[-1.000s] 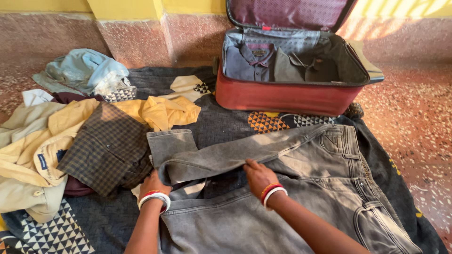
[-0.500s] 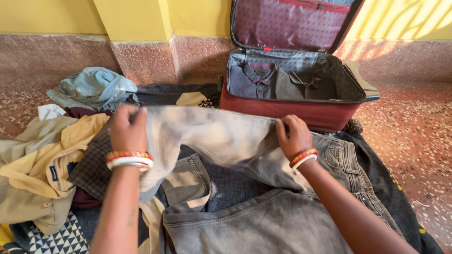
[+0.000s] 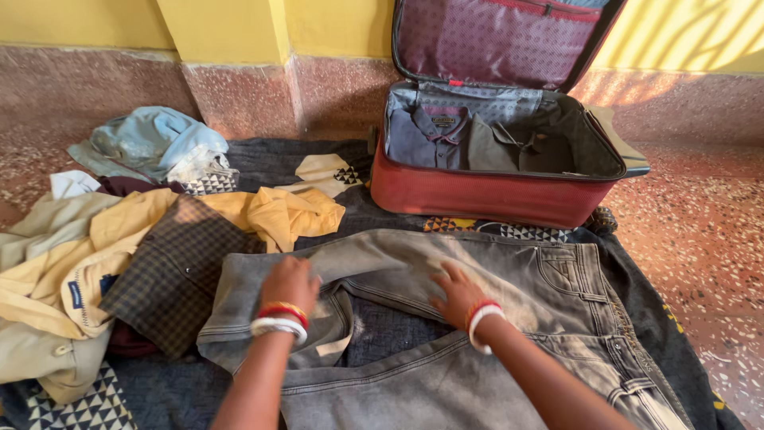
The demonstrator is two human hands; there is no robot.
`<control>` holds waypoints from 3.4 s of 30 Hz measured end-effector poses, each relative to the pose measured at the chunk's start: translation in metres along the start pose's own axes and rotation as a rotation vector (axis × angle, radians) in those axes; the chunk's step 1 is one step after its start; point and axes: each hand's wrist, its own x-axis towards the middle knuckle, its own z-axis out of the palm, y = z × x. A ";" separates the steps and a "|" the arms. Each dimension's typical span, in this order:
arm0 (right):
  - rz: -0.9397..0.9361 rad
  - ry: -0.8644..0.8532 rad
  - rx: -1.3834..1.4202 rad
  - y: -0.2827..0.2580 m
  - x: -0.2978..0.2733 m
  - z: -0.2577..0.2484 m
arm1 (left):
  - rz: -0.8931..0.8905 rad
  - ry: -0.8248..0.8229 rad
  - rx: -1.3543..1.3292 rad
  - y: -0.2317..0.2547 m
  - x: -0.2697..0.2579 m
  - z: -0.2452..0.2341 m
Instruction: The person folds a dark gray shirt and a pair of gray jeans on a patterned mat, then places the folded shirt into an open red suitcase. The person handles the clothes by hand, smoothing and folding them methodically.
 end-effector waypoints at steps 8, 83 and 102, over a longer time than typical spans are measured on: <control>-0.077 0.102 -0.121 0.000 -0.046 0.035 | 0.001 -0.214 0.344 -0.016 -0.042 0.059; -0.003 -0.228 -0.072 -0.087 -0.140 0.039 | -0.859 0.220 0.576 -0.081 -0.139 -0.121; 0.162 -0.174 -0.107 -0.044 -0.167 0.059 | -0.190 -0.604 0.317 0.052 -0.158 0.049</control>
